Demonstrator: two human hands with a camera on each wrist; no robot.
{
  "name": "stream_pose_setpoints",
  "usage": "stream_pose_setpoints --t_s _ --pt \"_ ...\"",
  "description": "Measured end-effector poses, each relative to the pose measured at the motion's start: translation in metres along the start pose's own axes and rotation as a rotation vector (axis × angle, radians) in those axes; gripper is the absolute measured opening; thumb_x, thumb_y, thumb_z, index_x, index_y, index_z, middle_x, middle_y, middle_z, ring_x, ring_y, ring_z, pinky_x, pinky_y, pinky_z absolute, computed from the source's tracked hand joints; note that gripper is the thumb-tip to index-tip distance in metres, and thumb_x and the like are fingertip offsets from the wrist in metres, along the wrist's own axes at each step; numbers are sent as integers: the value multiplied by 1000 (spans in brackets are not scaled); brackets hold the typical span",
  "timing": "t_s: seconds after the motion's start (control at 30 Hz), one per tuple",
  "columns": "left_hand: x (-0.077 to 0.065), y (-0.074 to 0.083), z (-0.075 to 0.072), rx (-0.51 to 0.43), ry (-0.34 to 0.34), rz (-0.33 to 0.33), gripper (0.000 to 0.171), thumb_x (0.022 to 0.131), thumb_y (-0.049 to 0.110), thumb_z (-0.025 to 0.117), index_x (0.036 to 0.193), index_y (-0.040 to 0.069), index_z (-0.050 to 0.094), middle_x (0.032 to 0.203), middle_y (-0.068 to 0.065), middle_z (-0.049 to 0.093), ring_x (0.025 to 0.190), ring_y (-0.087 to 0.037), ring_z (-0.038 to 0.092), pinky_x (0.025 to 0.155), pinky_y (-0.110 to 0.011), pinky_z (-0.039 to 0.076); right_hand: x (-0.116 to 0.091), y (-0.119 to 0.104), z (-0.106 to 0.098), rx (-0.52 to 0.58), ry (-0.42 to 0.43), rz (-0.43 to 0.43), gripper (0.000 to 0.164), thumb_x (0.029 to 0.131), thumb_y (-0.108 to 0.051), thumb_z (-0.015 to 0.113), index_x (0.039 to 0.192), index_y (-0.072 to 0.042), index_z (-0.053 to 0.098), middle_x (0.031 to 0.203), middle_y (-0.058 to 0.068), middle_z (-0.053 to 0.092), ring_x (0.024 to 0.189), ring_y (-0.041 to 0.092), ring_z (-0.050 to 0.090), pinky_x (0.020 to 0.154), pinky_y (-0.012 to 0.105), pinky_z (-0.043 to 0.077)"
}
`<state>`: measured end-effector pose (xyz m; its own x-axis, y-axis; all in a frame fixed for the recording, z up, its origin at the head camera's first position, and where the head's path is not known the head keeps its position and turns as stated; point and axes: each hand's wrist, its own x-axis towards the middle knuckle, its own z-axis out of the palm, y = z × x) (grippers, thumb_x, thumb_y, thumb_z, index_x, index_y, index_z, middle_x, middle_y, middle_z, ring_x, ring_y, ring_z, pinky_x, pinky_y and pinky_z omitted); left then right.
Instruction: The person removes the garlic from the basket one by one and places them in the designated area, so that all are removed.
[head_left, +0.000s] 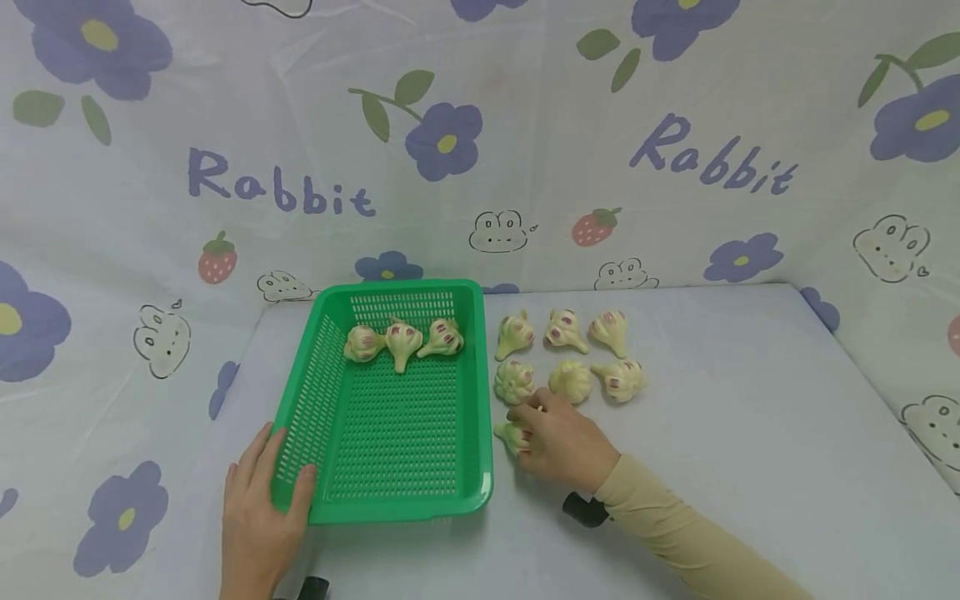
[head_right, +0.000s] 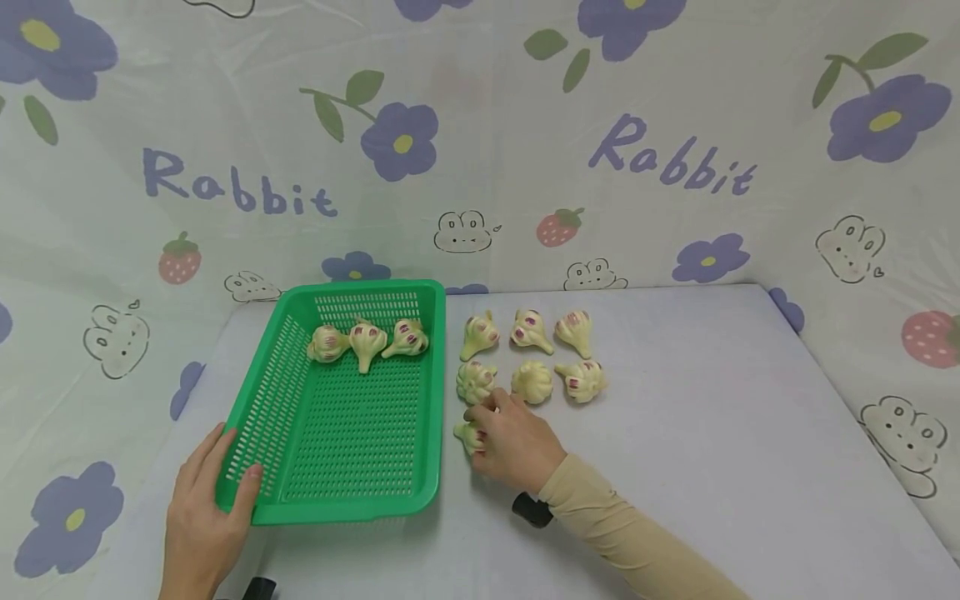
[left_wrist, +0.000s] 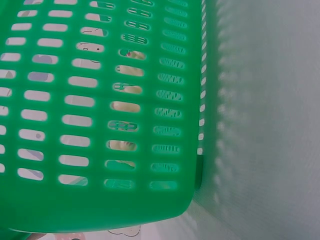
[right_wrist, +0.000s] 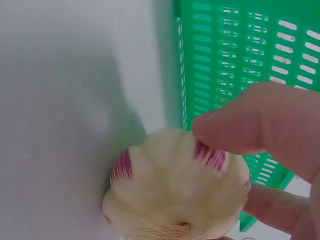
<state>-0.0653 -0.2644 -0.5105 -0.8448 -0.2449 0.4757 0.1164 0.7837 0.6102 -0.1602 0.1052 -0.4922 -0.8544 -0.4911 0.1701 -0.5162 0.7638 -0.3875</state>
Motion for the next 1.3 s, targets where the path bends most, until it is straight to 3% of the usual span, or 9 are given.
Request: stream_pose_setpoints --t_s 0.27,0.5,0.8,1.0,1.3 --pt "-1 -3 1 -2 5 7 57 97 24 71 148 5 55 158 -18 48 145 -44 43 121 -74 21 1 0 -2 -23 -15 6 56 74 -12 84 128 -10 71 116 9 63 94 17 56 63 25 50" --pt "-2 -3 2 -3 2 2 57 97 24 70 149 6 55 159 -17 48 146 -44 43 122 -73 20 5 -3 -17 -19 18 -7 55 78 -17 81 131 -10 69 119 12 63 91 20 58 59 26 50" --pt "-1 -2 1 7 3 3 57 96 24 71 148 5 55 158 -18 48 146 -45 43 121 -74 21 13 -6 -50 -29 112 -75 56 80 -19 85 132 -5 68 122 19 64 106 33 63 82 44 60" --pt "-1 -3 1 -5 6 11 58 97 25 70 149 6 54 159 -17 47 146 -44 43 122 -73 20 21 -6 -66 -51 147 -117 55 81 -19 85 131 -5 68 117 16 64 91 24 57 71 33 55" --pt "-1 -2 0 -5 2 7 58 97 25 70 149 6 54 159 -17 47 147 -43 42 123 -72 19 24 -8 -73 -61 166 -116 55 81 -17 84 132 -5 68 118 16 64 93 25 57 74 36 54"
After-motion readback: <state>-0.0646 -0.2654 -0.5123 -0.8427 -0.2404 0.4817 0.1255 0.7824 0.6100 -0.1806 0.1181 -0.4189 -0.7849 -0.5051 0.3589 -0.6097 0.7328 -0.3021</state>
